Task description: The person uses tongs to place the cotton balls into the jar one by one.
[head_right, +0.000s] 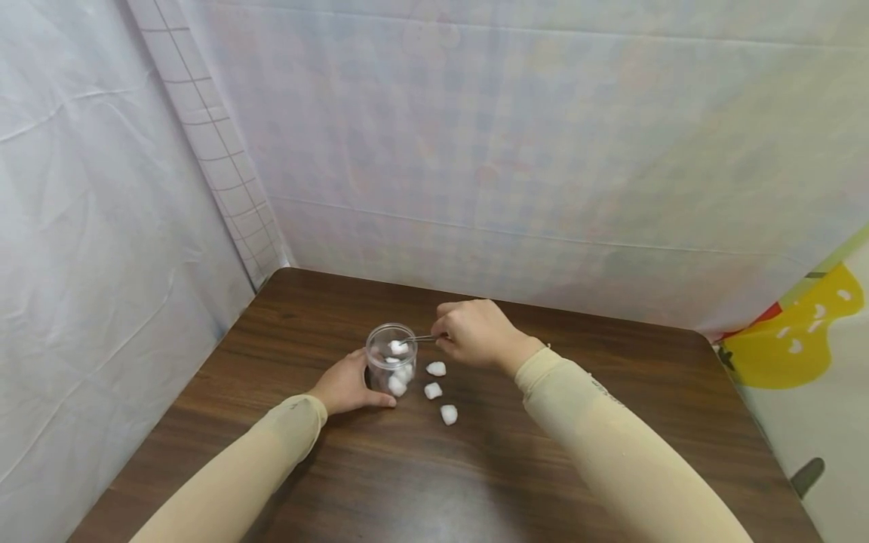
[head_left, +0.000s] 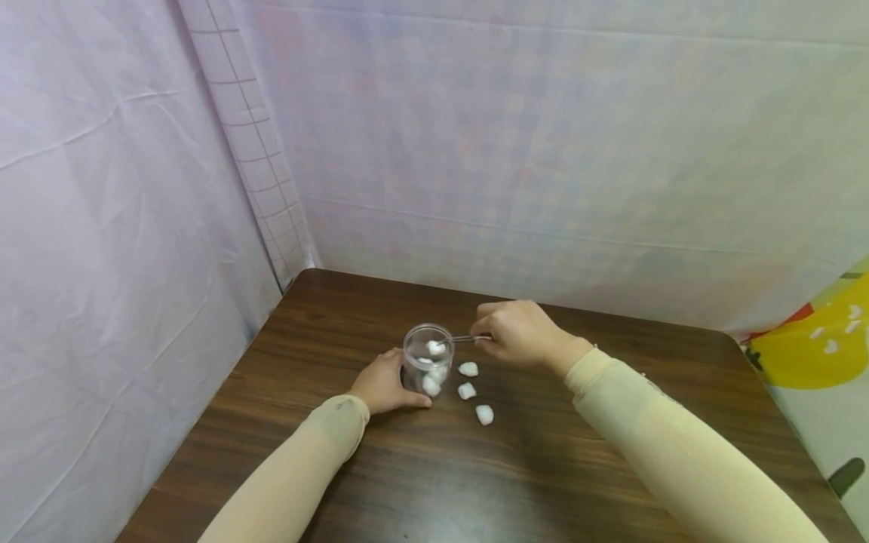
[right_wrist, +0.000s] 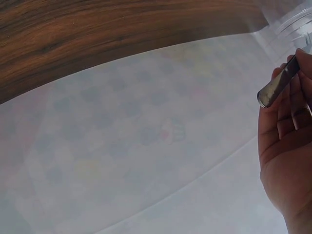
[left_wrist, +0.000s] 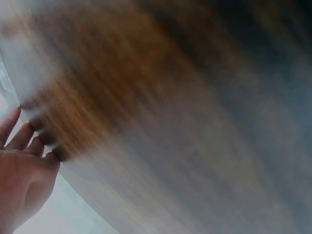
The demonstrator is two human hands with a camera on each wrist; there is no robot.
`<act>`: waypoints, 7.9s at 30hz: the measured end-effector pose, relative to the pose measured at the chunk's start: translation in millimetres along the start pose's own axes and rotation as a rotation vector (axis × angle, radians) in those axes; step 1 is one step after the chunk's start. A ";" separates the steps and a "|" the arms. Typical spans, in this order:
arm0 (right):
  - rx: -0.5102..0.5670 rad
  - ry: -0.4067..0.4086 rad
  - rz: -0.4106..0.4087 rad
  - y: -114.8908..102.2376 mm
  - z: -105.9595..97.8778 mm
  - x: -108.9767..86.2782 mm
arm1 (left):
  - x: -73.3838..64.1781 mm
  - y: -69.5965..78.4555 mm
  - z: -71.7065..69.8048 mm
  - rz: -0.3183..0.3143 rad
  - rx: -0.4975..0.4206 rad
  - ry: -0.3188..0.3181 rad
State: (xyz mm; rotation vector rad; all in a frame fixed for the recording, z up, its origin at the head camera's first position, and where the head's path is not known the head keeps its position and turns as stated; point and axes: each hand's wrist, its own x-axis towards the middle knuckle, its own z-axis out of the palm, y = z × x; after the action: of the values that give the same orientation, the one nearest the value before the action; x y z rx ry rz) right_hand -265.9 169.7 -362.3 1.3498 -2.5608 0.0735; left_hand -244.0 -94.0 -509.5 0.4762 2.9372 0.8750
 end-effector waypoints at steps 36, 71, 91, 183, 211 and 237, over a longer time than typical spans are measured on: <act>0.050 -0.044 0.064 4.0 33.4 -106.9 | -1.1 -0.6 -0.9 0.022 -0.017 0.018; 0.032 -0.076 0.054 -3.0 58.4 -115.0 | 0.8 -3.2 2.9 0.028 -0.005 0.025; 0.019 -0.049 0.060 -3.3 61.7 -115.0 | -0.6 0.0 -0.9 0.042 -0.007 0.020; -0.034 0.035 0.050 5.1 -5.6 -4.1 | 1.7 -3.4 3.0 0.061 -0.006 0.023; -0.022 0.015 0.165 37.5 -1.9 -58.8 | -2.4 -5.3 1.7 0.054 -0.006 0.028; 0.007 -0.047 0.059 17.9 43.1 -71.7 | -5.5 -2.1 -3.2 0.045 -0.003 0.019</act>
State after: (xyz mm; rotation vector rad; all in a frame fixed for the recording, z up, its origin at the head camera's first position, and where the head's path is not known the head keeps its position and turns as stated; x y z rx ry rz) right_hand -249.9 230.9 -419.9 1.2935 -2.6424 0.0620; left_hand -239.7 -99.0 -508.2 0.5388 2.9525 0.8935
